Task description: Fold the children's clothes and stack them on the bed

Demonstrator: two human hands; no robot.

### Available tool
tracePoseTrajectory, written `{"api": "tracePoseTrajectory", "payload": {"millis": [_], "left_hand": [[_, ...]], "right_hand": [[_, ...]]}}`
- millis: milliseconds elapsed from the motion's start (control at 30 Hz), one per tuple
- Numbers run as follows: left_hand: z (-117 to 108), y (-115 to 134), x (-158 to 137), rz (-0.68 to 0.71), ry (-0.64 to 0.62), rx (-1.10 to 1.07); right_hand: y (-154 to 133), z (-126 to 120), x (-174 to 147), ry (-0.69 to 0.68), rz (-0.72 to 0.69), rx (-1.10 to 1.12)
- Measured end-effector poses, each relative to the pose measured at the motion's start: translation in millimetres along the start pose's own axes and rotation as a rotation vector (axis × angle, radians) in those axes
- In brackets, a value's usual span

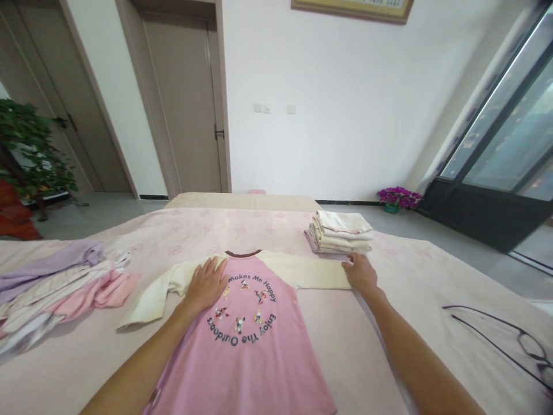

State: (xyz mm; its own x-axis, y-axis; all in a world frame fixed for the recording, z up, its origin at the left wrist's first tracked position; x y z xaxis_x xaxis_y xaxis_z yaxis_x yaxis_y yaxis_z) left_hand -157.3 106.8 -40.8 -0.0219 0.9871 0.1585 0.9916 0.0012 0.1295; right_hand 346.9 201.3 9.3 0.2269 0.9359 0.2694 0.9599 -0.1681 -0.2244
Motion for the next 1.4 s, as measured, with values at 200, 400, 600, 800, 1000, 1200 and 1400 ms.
{"api": "tracePoseTrajectory", "payload": {"millis": [200, 400, 600, 800, 1000, 1200, 1400], "left_hand": [[0.1, 1.3, -0.3, 0.001, -0.002, -0.003], [-0.2, 0.2, -0.4, -0.001, -0.012, 0.006], [-0.3, -0.9, -0.2, 0.011, 0.001, -0.003], [-4.1, 0.8, 0.0, 0.008, 0.022, -0.028], [-22.9, 4.9, -15.9, 0.055, 0.016, -0.148], [-74.0, -44.3, -82.6, -0.043, 0.192, -0.13], [-71.2, -120.7, -128.0, -0.194, 0.087, -0.091]], "right_hand": [[-141.8, 3.1, -71.1, -0.098, -0.528, 0.082], [-260.3, 52.4, -134.0, -0.269, -0.89, 0.066], [-204.8, 69.5, -98.6, -0.353, -0.69, -0.037], [-89.0, 57.8, -65.0, -0.194, -0.449, -0.239], [-61.9, 53.2, -61.7, -0.064, -0.381, -0.291], [-61.4, 56.8, -59.2, -0.097, -0.358, -0.286], [-60.9, 58.2, -56.7, -0.09, -0.358, -0.312]]}}
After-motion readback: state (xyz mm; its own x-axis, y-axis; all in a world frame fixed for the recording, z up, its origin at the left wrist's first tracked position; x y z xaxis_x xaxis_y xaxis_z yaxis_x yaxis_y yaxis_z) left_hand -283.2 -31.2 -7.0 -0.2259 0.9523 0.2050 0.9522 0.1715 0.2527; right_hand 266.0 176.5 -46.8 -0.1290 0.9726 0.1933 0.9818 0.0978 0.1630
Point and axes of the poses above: each hand's wrist, its own x-axis towards the middle knuckle, its own z-axis out of the palm, y = z × x, the point moved 10 cm from there along x, towards the middle knuckle, and after that the axes turned 4 degrees about -x, right-handed, at the moved point
